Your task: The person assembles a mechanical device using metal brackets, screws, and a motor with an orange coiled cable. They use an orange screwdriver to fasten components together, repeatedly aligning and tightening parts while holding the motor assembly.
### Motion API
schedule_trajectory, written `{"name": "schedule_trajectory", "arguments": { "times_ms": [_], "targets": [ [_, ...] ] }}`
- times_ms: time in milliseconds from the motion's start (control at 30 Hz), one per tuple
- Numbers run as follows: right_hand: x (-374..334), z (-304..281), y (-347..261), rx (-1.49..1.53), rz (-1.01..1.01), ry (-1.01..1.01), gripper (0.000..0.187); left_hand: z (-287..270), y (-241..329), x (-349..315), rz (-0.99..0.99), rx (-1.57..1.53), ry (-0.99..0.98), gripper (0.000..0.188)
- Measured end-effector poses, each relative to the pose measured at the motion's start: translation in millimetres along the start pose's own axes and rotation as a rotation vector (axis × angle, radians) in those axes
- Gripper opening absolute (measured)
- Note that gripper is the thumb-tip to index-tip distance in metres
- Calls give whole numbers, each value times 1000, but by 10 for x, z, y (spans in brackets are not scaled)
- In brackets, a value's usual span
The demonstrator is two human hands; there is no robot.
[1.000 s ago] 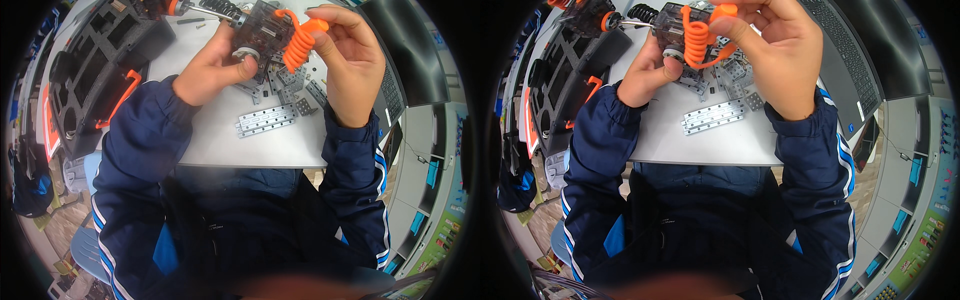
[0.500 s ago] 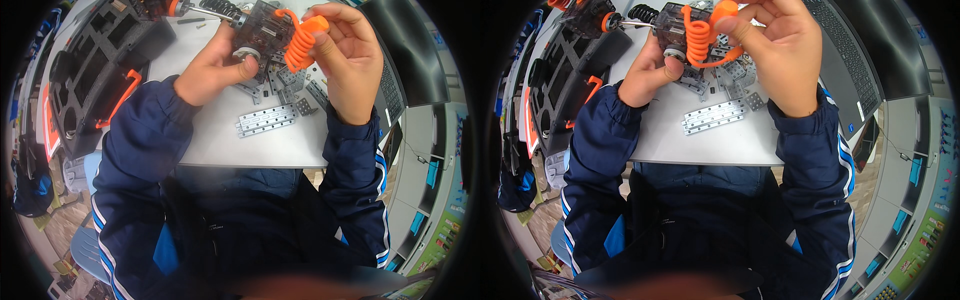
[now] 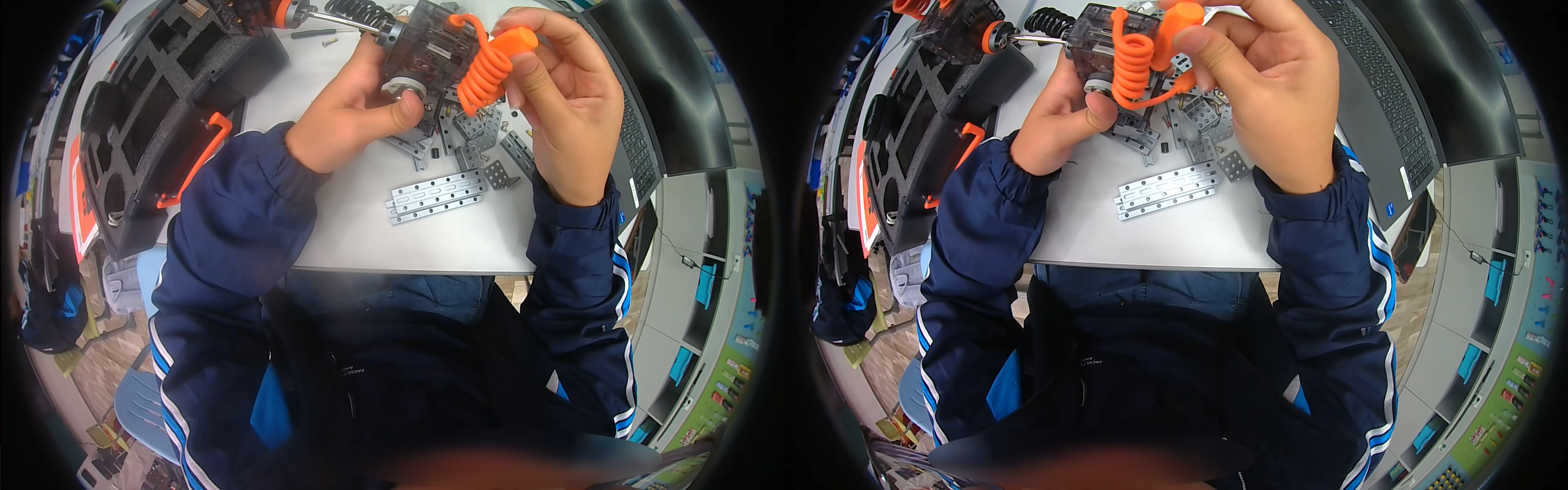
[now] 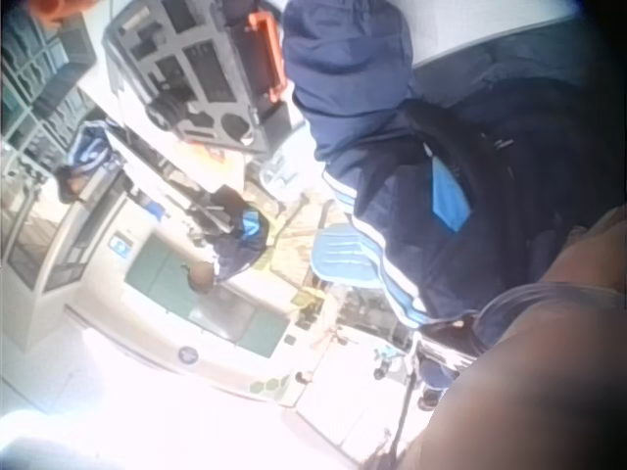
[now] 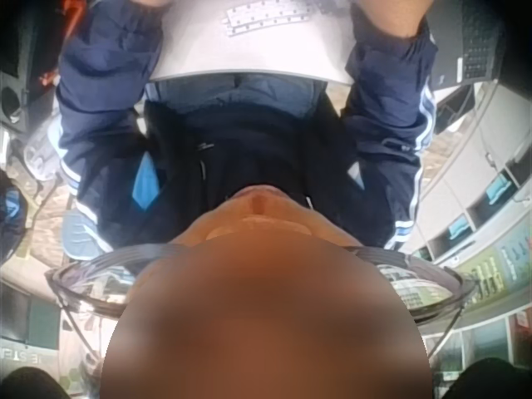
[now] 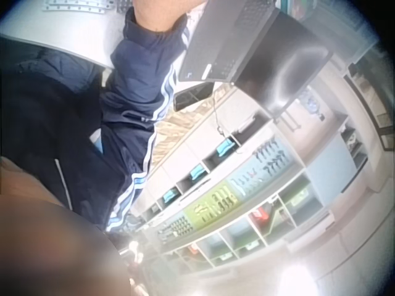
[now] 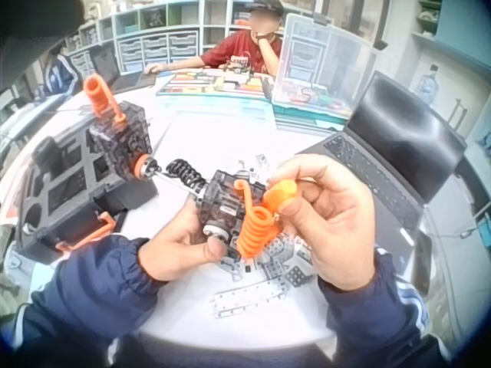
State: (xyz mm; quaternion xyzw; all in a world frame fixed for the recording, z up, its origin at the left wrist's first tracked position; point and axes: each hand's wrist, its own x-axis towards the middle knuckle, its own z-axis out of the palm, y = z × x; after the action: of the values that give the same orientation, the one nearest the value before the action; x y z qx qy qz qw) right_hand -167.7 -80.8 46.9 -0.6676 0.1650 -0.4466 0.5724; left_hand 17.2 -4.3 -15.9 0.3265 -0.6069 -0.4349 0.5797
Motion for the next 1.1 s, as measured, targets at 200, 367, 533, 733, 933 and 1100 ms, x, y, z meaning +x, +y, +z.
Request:
{"name": "schedule_trajectory", "arguments": {
  "times_ms": [200, 367, 533, 733, 933, 1100],
  "targets": [
    [-35, 51, 43, 188, 36, 2, 25, -3, 16, 7, -7, 3, 6, 81],
    [-1, -22, 91, 68, -32, -57, 31, 3, 18, -14, -51, -71, -3, 80],
    [-15, -34, 73, 207, 145, -112, 41, 1, 30, -17, -39, -22, 15, 80],
    [-30, 50, 96, -6, -41, 48, 30, 16, 31, -17, -53, -70, 11, 81],
    [-11, 4, 96, 4, 25, -1, 30, 13, 45, -4, -60, -87, 24, 82],
    [-37, 64, 124, 66, -41, -1, 34, 8, 40, -9, -86, -18, 43, 76]
  ]
}}
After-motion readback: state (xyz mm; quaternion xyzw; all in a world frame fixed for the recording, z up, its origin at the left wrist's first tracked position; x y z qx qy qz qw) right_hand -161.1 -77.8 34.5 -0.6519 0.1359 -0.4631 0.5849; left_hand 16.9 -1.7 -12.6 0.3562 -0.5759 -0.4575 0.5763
